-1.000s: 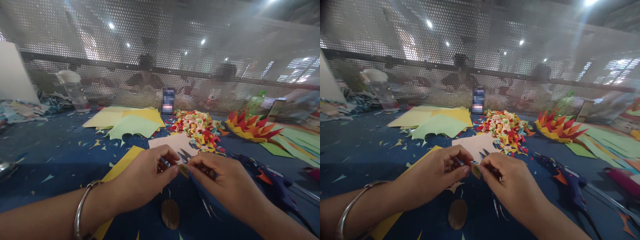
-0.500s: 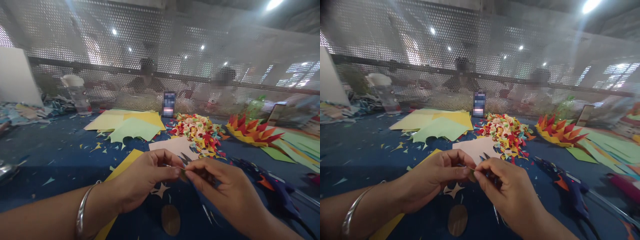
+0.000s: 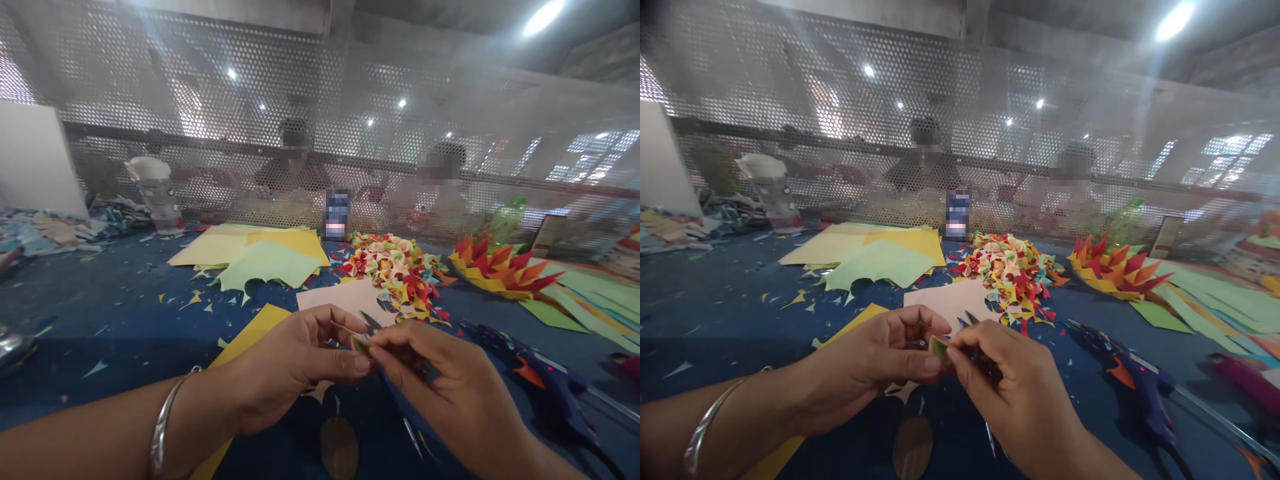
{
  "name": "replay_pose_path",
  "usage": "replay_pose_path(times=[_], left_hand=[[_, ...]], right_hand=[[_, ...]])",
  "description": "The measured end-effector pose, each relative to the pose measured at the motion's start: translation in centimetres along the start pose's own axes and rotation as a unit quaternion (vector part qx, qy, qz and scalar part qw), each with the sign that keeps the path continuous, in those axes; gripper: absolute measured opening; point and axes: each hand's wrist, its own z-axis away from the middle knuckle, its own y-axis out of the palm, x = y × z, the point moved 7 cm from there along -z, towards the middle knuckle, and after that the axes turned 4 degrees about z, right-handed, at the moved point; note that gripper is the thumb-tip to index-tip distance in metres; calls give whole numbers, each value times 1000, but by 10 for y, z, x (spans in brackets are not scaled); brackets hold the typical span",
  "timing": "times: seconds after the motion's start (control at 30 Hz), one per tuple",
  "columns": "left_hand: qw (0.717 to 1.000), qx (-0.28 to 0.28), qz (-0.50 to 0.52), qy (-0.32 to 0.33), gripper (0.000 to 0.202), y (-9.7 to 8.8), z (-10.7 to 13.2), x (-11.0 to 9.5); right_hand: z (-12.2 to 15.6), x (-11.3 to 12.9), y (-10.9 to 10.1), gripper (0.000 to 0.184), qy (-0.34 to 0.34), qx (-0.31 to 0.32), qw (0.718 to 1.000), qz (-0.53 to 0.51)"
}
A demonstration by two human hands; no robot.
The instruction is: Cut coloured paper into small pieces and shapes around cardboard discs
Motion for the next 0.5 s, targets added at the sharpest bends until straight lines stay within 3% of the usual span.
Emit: replay_pose_path(times=[0.3,0.5], left_hand=[[995,-10,-73,74,23,-6,-3,-7],[989,-12,-128,73,26,-9,-4,-7]], right_hand=[[2,-4,2,8,20,22,999,-22],[0,-8,6,14,52,43,997,-41]])
